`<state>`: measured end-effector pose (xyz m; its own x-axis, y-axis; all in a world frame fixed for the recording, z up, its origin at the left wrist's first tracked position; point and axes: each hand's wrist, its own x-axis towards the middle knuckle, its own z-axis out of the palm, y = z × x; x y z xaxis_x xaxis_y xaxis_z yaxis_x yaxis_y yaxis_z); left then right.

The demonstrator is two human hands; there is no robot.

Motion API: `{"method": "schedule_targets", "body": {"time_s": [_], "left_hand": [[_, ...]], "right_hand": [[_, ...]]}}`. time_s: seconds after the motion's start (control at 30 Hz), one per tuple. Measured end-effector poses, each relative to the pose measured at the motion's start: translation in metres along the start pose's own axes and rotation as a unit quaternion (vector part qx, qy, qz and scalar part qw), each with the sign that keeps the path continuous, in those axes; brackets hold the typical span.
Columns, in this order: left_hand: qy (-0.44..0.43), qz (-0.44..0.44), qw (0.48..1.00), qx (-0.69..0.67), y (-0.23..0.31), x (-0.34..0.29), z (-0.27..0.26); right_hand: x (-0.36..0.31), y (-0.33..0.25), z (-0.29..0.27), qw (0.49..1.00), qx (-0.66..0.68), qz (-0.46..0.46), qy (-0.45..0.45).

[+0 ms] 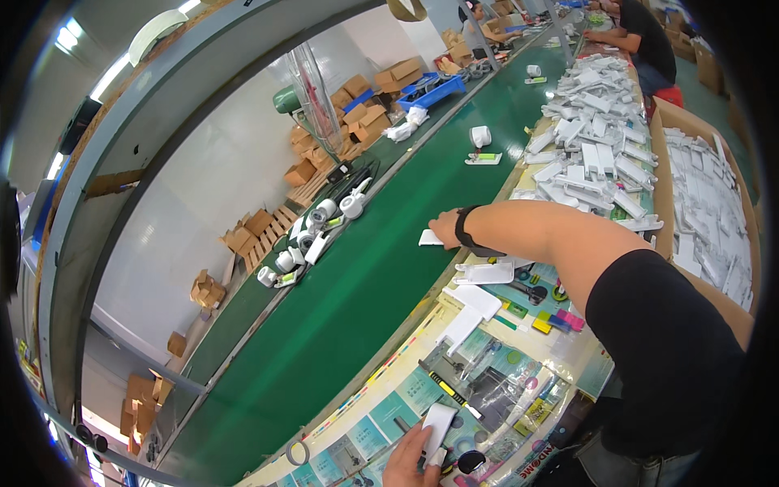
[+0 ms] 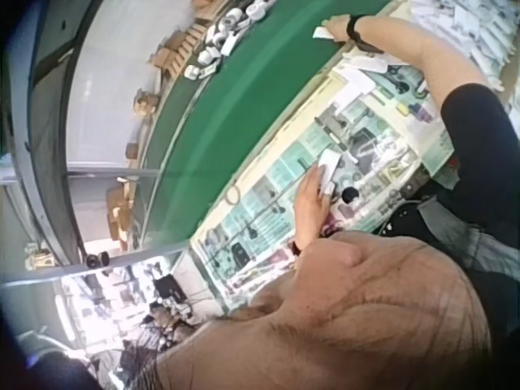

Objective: Assembling small portable fans by attaching various components and checking functionality.

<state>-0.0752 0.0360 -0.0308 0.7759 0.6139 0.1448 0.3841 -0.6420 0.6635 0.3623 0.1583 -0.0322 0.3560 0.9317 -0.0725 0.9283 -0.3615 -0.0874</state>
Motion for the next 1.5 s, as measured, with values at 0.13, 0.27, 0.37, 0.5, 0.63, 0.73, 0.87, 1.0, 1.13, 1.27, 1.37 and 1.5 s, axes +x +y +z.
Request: {"method": "schedule_targets", "body": {"time_s": [0.13, 0.27, 0.37, 0.5, 0.63, 0.73, 0.87, 1.0, 1.13, 1.27, 1.37, 1.5], "left_hand": [[0.022, 0.006, 1.0, 0.006, 0.003, -0.002, -0.003], [0.066, 0.004, 0.998, -0.016, 0.001, -0.003, -0.005], [0.076, -0.047, 0.984, -0.152, 0.005, -0.005, 0.001], [-0.003, 0.039, 0.997, -0.062, 0.019, -0.004, -0.004], [-0.035, -0.049, 0.995, -0.075, 0.028, 0.002, -0.008], [0.011, 0.066, 0.99, -0.126, 0.001, 0.004, -0.007], [-0.022, -0.072, 0.986, -0.148, -0.009, 0.007, -0.009], [-0.055, -0.108, 0.987, -0.104, -0.022, 0.006, -0.009], [-0.088, -0.149, 0.984, -0.04, -0.037, 0.001, -0.009], [-0.084, -0.131, 0.988, -0.022, -0.033, 0.007, -0.012], [-0.031, -0.117, 0.988, -0.095, -0.01, 0.017, -0.012], [0.028, -0.128, 0.985, -0.109, 0.002, 0.017, -0.011]], "right_hand": [[-0.006, 0.008, -0.018, 0.996, -0.045, -0.051, -0.054], [-0.057, 0.017, -0.066, 0.974, 0.118, -0.161, -0.104], [-0.094, 0.034, -0.09, 0.945, 0.211, -0.186, -0.169], [-0.099, 0.087, -0.099, 0.948, 0.242, -0.112, -0.173], [-0.062, 0.135, -0.091, 0.994, -0.064, -0.019, -0.081], [-0.019, 0.16, -0.063, 0.988, -0.143, 0.032, -0.045], [0.028, 0.176, -0.026, 0.985, -0.068, 0.154, -0.034], [0.063, 0.182, 0.003, 0.975, -0.054, 0.208, 0.053], [0.072, 0.185, 0.002, 0.973, 0.002, 0.228, -0.029], [0.071, 0.197, -0.001, 0.977, -0.057, 0.189, 0.078], [0.062, 0.178, -0.015, 0.971, 0.073, 0.227, 0.014], [0.027, 0.152, -0.042, 0.863, 0.42, 0.281, -0.025]]}}
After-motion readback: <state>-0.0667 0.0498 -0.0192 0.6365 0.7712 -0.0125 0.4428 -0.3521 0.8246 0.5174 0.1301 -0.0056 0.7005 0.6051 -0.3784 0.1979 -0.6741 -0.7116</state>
